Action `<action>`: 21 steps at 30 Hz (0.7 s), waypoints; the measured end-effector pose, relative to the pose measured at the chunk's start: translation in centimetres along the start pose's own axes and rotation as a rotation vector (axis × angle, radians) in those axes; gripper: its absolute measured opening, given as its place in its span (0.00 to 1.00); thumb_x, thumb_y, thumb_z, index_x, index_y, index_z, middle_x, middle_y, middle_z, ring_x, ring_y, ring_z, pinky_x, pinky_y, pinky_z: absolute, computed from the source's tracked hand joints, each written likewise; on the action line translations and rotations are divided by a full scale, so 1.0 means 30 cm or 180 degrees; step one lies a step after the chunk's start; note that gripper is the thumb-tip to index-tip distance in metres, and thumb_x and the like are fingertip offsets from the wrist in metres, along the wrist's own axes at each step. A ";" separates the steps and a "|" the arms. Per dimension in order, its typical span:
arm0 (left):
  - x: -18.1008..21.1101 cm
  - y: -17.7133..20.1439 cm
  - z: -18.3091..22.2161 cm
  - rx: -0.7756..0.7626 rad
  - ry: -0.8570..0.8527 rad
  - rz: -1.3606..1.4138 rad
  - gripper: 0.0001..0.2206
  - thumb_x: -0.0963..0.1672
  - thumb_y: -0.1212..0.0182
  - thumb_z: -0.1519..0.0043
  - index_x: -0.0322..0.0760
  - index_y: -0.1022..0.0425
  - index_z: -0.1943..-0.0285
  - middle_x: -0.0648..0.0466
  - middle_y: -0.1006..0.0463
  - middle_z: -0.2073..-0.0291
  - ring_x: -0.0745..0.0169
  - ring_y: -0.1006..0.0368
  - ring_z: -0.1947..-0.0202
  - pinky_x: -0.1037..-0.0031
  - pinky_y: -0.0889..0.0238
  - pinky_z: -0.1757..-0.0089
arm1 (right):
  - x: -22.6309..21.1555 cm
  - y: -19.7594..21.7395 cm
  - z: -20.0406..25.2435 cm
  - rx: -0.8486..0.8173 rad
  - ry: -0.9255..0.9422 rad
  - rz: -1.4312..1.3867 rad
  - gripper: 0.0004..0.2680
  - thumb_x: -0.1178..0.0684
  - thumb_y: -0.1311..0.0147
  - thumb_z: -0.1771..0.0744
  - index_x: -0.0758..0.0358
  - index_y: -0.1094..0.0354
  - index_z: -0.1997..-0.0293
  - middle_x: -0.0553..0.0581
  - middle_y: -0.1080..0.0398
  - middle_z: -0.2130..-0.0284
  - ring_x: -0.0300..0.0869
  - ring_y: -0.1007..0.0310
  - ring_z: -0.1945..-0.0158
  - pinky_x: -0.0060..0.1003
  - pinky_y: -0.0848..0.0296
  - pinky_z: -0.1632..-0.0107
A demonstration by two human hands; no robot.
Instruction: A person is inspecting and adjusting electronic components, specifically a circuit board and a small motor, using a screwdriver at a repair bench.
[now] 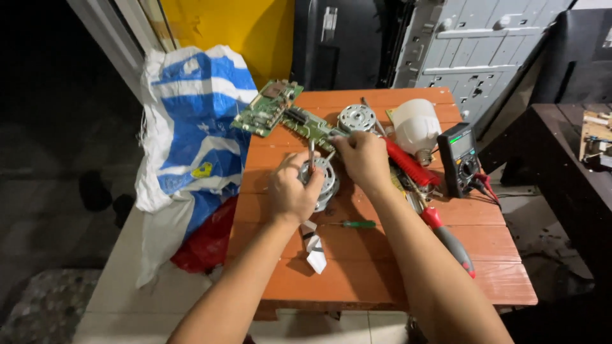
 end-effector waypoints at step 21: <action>0.006 0.010 0.020 0.0142 -0.0247 -0.0001 0.12 0.44 0.39 0.47 0.41 0.17 0.57 0.49 0.17 0.67 0.45 0.19 0.64 0.63 0.27 0.61 | 0.054 0.013 -0.028 0.0131 -0.0021 -0.0168 0.16 0.34 0.43 0.35 0.57 0.23 0.67 0.64 0.24 0.75 0.60 0.22 0.59 0.52 0.26 0.55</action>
Point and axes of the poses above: each hand's wrist, its own z-axis away from the middle knuckle, its own y-axis out of the back of the hand, x = y × z, the point moved 10 cm from there along -z, towards the middle knuckle
